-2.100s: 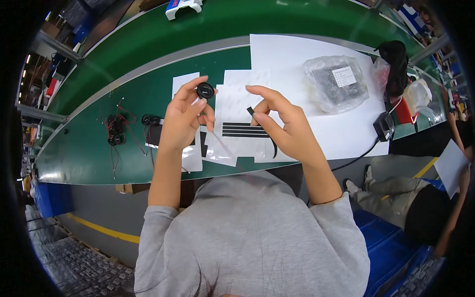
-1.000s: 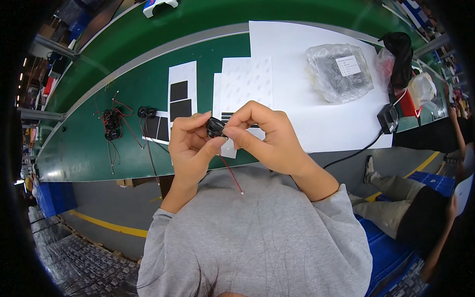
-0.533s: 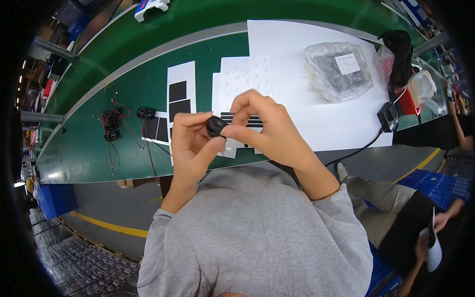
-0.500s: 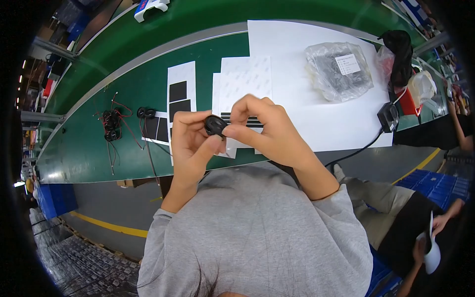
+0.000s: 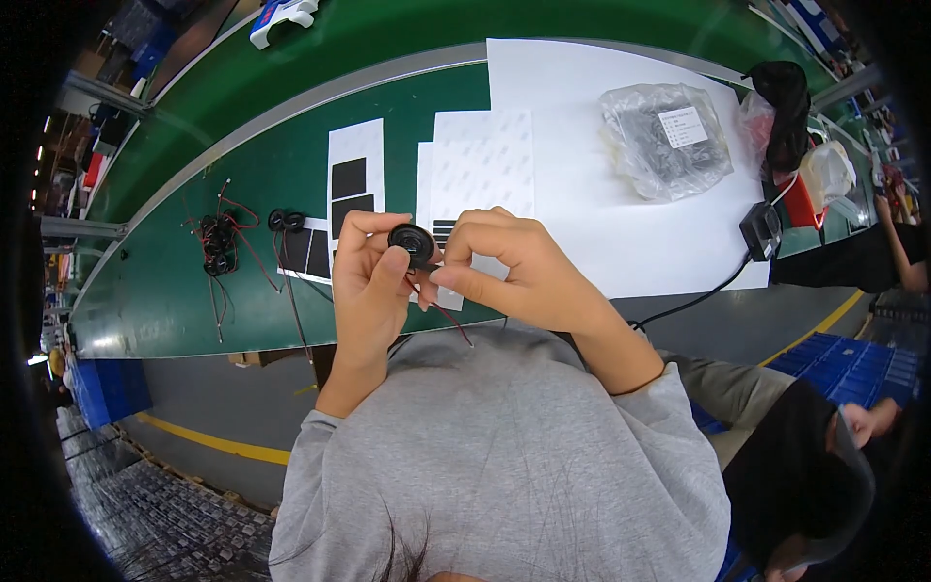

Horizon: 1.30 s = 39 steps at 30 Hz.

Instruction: Manually attaching adhesive foam strips to small circular electronic components, such as speakers or buzzers, on an assembly line.

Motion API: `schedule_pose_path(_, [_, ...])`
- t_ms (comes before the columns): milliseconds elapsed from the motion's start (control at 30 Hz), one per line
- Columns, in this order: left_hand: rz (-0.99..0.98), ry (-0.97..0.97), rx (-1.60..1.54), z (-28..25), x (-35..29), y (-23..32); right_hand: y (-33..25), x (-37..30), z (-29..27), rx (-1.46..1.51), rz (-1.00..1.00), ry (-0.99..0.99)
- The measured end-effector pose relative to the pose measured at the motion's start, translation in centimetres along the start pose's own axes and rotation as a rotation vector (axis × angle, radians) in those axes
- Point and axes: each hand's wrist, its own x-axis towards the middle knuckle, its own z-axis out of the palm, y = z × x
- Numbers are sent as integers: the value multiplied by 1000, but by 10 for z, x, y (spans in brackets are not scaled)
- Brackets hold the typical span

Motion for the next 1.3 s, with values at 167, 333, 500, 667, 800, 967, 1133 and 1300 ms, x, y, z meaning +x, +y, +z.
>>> schedule_pose_path(167, [55,52,3,-1,1,-5,1,2,2,-33,-7,25])
schedule_pose_path(333, [68,37,-1,-1,1,-6,3,4,3,-25,22,70])
schedule_pose_path(500, [16,17,-56,-2,1,-4,4,6,5,-61,-10,98])
schedule_pose_path(667, [13,1,-55,-3,3,-5,5,7,5,-71,-23,109])
schedule_pose_path(800, [-24,-27,67,-6,4,0,6,6,3,-93,-7,119])
schedule_pose_path(967, [-7,-66,72,-10,4,2,5,6,0,-121,4,139])
schedule_pose_path(1133, [-32,-25,138,-8,7,3,1,4,1,-154,-57,86])
schedule_pose_path(1300, [128,71,217,-10,7,-5,3,4,3,-152,-72,79])
